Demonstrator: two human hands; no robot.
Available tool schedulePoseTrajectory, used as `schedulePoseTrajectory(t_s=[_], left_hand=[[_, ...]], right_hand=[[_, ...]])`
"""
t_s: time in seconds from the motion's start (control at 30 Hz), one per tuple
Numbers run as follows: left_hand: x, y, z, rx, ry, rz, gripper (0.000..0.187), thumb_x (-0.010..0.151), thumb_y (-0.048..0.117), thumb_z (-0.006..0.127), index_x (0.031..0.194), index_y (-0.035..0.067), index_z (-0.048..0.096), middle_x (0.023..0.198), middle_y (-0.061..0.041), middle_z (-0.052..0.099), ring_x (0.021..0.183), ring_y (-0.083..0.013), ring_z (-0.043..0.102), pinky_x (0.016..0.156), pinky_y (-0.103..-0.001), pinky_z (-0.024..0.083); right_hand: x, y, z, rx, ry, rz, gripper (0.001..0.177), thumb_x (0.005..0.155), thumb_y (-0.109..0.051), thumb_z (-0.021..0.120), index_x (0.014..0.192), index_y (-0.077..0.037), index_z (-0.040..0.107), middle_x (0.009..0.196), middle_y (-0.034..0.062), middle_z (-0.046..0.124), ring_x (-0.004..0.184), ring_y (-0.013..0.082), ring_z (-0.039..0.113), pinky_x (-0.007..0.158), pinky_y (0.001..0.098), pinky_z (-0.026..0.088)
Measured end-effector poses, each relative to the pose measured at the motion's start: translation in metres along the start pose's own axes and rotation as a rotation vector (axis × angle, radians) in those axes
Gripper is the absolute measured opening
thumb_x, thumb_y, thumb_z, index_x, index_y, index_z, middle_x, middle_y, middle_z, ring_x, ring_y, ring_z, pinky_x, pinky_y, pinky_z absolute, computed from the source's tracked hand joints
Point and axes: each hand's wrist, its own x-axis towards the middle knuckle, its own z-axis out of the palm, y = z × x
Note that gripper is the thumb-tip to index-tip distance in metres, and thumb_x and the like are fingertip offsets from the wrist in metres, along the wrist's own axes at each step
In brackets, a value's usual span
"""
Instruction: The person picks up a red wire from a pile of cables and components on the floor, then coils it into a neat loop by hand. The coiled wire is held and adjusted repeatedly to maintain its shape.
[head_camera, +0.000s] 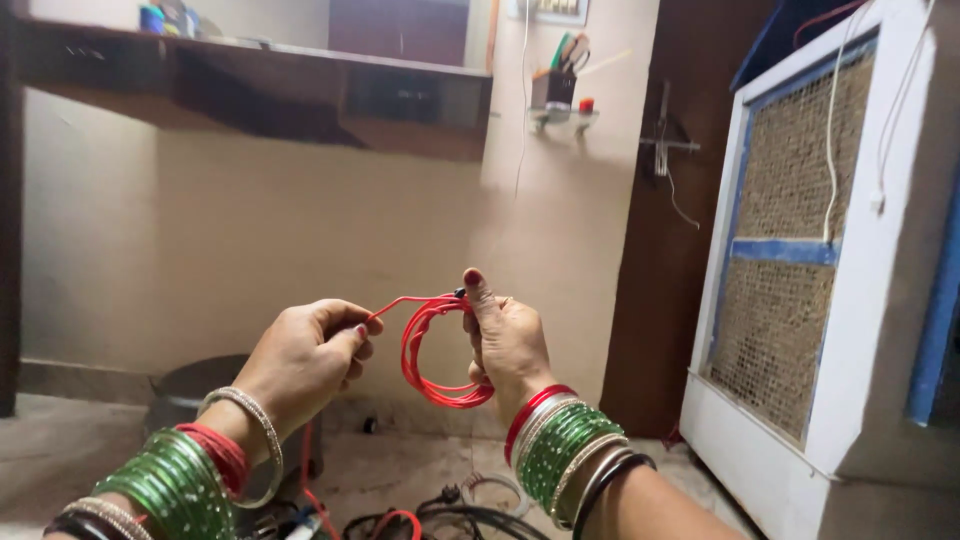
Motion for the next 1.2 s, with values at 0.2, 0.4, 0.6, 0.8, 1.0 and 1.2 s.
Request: schedulePoseTrajectory(t_s=[0.2, 0.4, 0.6, 0.8, 1.0, 1.2], left_hand=[[0.011, -0.079, 0.022, 0.140, 0.080, 0.101, 0.028, 0.095, 0.020, 0.061, 0.108, 0.001, 0.076, 0.089, -0.003, 0.080, 0.079, -0.0095, 0.068, 0.074, -0.026, 0.053], [0.019, -0.146, 0.046, -0.022, 0.078, 0.022, 0.029, 0.095, 0.024, 0.064, 0.107, 0.001, 0.078, 0.089, -0.004, 0.079, 0.079, -0.0090, 0.065, 0.071, -0.027, 0.052], [0.035, -0.197, 0.057, -0.059, 0.142, -0.050, 0.025, 0.095, 0.018, 0.066, 0.107, 0.001, 0.079, 0.082, -0.004, 0.074, 0.070, -0.0087, 0.060, 0.060, -0.026, 0.049], [0.021, -0.224, 0.053, 0.132, 0.087, -0.069, 0.025, 0.094, 0.019, 0.065, 0.109, 0.006, 0.079, 0.075, -0.007, 0.073, 0.062, -0.0113, 0.061, 0.056, -0.029, 0.049], [0.022, -0.232, 0.053, 0.310, 0.073, -0.012, 0.023, 0.091, 0.020, 0.066, 0.108, 0.008, 0.077, 0.078, -0.007, 0.079, 0.066, -0.0109, 0.070, 0.061, -0.029, 0.055], [0.012, -0.223, 0.062, 0.383, 0.062, -0.035, 0.024, 0.093, 0.023, 0.069, 0.108, 0.007, 0.077, 0.082, -0.008, 0.077, 0.069, -0.0137, 0.072, 0.065, -0.031, 0.056]], right_hand=[[0.016, 0.077, -0.014, 0.002, 0.091, 0.098, 0.053, 0.080, -0.062, 0.071, 0.071, -0.013, 0.053, 0.050, -0.0073, 0.037, 0.035, 0.0089, 0.028, 0.035, 0.0289, 0.025], [0.035, 0.143, -0.020, 0.044, 0.159, 0.173, 0.055, 0.081, -0.063, 0.072, 0.071, -0.014, 0.050, 0.050, -0.0086, 0.034, 0.037, 0.0073, 0.027, 0.037, 0.0264, 0.025], [0.055, 0.195, -0.019, 0.030, 0.166, 0.140, 0.053, 0.079, -0.062, 0.072, 0.072, -0.013, 0.053, 0.052, -0.0076, 0.039, 0.038, 0.0072, 0.031, 0.036, 0.0259, 0.024], [0.048, 0.261, -0.029, -0.001, 0.192, 0.183, 0.053, 0.081, -0.062, 0.071, 0.070, -0.013, 0.053, 0.055, -0.0059, 0.042, 0.040, 0.0066, 0.033, 0.038, 0.0254, 0.027], [0.041, 0.306, -0.043, -0.041, 0.178, 0.168, 0.053, 0.084, -0.062, 0.068, 0.068, -0.013, 0.055, 0.059, -0.0076, 0.045, 0.049, 0.0052, 0.035, 0.043, 0.0238, 0.026], [0.041, 0.299, -0.046, -0.008, 0.154, 0.058, 0.055, 0.087, -0.063, 0.069, 0.070, -0.013, 0.054, 0.060, -0.0086, 0.042, 0.050, 0.0032, 0.036, 0.044, 0.0226, 0.028]])
